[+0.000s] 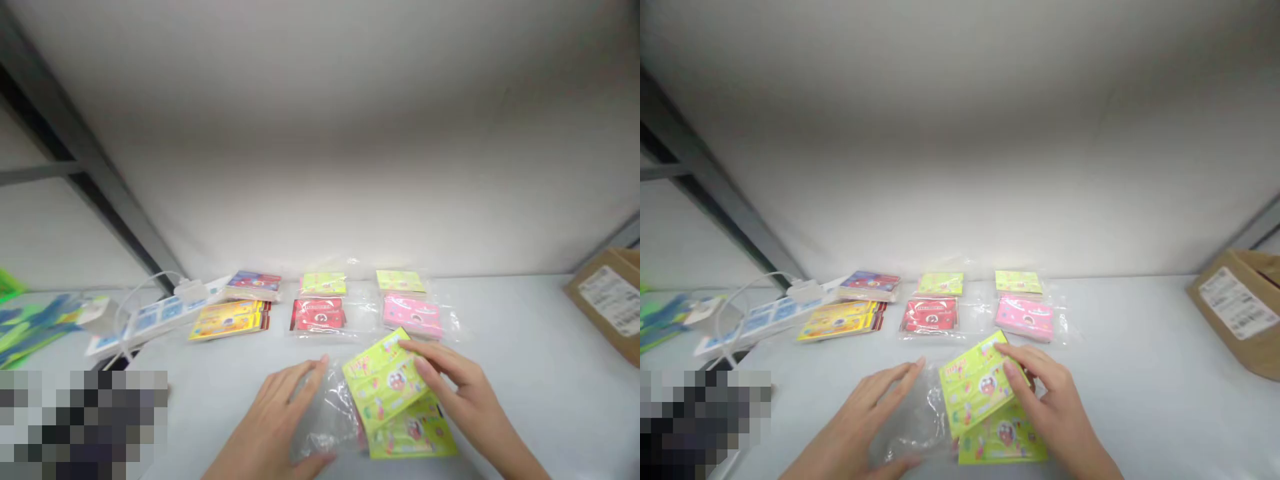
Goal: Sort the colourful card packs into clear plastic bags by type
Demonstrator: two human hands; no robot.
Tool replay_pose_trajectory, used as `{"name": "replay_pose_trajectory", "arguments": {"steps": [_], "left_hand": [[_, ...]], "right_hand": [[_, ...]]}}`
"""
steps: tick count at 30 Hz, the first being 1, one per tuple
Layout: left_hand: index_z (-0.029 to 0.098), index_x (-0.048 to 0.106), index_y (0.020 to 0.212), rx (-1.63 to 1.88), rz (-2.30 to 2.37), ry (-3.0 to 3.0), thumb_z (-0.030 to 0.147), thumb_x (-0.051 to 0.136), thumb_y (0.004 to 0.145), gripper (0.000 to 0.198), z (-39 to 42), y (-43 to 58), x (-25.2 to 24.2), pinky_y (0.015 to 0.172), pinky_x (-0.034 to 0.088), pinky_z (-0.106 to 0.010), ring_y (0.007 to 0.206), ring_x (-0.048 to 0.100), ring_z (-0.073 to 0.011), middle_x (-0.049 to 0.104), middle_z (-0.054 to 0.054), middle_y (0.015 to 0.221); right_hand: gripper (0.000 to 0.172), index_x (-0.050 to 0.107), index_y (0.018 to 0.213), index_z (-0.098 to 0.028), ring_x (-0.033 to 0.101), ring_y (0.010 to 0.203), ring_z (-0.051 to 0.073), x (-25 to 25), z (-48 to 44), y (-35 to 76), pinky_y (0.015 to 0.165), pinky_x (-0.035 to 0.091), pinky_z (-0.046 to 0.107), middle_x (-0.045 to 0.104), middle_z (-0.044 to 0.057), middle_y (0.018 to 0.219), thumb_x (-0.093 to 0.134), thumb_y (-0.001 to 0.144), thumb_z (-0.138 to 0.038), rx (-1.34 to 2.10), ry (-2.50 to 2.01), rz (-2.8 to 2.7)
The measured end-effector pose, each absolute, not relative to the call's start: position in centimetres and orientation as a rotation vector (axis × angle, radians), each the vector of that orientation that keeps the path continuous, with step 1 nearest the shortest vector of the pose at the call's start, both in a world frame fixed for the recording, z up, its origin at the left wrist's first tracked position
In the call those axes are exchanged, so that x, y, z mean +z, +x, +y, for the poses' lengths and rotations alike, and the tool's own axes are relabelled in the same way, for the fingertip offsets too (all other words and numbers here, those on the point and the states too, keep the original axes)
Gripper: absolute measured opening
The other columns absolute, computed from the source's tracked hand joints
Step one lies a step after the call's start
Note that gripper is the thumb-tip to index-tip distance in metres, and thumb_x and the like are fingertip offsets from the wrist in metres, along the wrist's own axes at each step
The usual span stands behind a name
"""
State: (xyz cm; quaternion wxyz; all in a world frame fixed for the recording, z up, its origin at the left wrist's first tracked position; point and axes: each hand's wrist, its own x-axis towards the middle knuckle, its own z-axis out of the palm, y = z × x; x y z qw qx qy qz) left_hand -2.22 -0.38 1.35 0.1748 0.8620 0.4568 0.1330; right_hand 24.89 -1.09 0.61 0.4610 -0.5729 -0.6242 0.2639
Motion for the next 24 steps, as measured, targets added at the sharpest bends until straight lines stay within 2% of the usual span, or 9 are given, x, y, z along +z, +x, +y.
{"name": "replay_pose_trajectory", "arguments": {"steps": [2, 4, 10, 14, 17, 20, 24], "left_hand": [[0.035, 0.017, 0.139, 0.364, 1.286, 2.431, 0.031, 0.067, 0.070, 0.086, -0.4, -2.1, 1.3, 0.098, 0.037, -0.046, 0.120, 0.039, -0.0294, 0.040, -0.004, 0.137], [0.036, 0.016, 0.139, 0.368, 1.252, 2.426, 0.031, 0.066, 0.071, 0.084, -0.4, -2.1, 1.4, 0.098, 0.037, -0.046, 0.120, 0.040, -0.0292, 0.039, -0.003, 0.137], [0.038, 0.012, 0.139, 0.428, 1.215, 2.442, 0.035, 0.065, 0.073, 0.085, -0.3, -2.2, 1.2, 0.097, 0.038, -0.047, 0.119, 0.040, -0.0305, 0.039, -0.003, 0.137], [0.038, 0.011, 0.140, 0.426, 1.219, 2.432, 0.031, 0.066, 0.072, 0.088, -0.4, -2.0, 1.4, 0.098, 0.037, -0.046, 0.119, 0.040, -0.0308, 0.039, -0.003, 0.137], [0.039, 0.010, 0.139, 0.419, 1.219, 2.431, 0.030, 0.067, 0.071, 0.090, -0.3, -1.9, 1.5, 0.098, 0.038, -0.047, 0.118, 0.040, -0.0306, 0.039, -0.002, 0.136], [0.037, 0.009, 0.140, 0.398, 1.213, 2.441, 0.029, 0.067, 0.072, 0.089, 0.0, -2.0, 1.3, 0.097, 0.038, -0.046, 0.118, 0.041, -0.0289, 0.040, -0.003, 0.135], [0.036, 0.013, 0.140, 0.398, 1.204, 2.448, 0.027, 0.066, 0.073, 0.087, 0.3, -2.2, 0.9, 0.097, 0.039, -0.043, 0.117, 0.042, -0.0268, 0.042, -0.003, 0.134]], "right_hand": [[0.037, 0.059, 0.116, -0.025, 0.062, 0.074, 0.017, 0.5, -1.2, 24.5, 0.066, 0.052, 0.027, 0.067, 0.005, 0.096, 0.052, 0.081, -0.035, 0.670, -1.373, -1.575], [0.040, 0.053, 0.122, -0.026, 0.062, 0.074, 0.016, 0.5, -1.4, 24.4, 0.068, 0.052, 0.027, 0.067, 0.004, 0.095, 0.051, 0.082, -0.035, 0.703, -1.352, -1.538], [0.028, 0.065, 0.103, -0.027, 0.063, 0.088, 0.022, 1.1, -1.7, 24.4, 0.084, 0.048, 0.036, 0.070, 0.004, 0.091, 0.049, 0.083, -0.039, 0.932, -1.393, -1.521], [0.026, 0.068, 0.098, -0.028, 0.061, 0.094, 0.022, 1.3, -1.8, 23.9, 0.087, 0.046, 0.036, 0.070, 0.004, 0.096, 0.050, 0.083, -0.039, 0.964, -1.367, -1.600], [0.027, 0.066, 0.100, -0.027, 0.062, 0.085, 0.021, 1.2, -1.5, 24.6, 0.082, 0.046, 0.035, 0.070, 0.003, 0.089, 0.049, 0.083, -0.040, 0.873, -1.436, -1.524], [0.025, 0.067, 0.091, -0.025, 0.058, 0.074, 0.020, 1.3, -1.0, 26.3, 0.068, 0.046, 0.032, 0.067, 0.004, 0.082, 0.056, 0.077, -0.042, 0.737, -1.569, -1.537], [0.019, 0.065, 0.082, -0.023, 0.054, 0.068, 0.017, 1.1, -0.4, 28.0, 0.062, 0.043, 0.027, 0.061, 0.000, 0.072, 0.068, 0.066, -0.033, 0.857, -1.662, -1.763]]}}
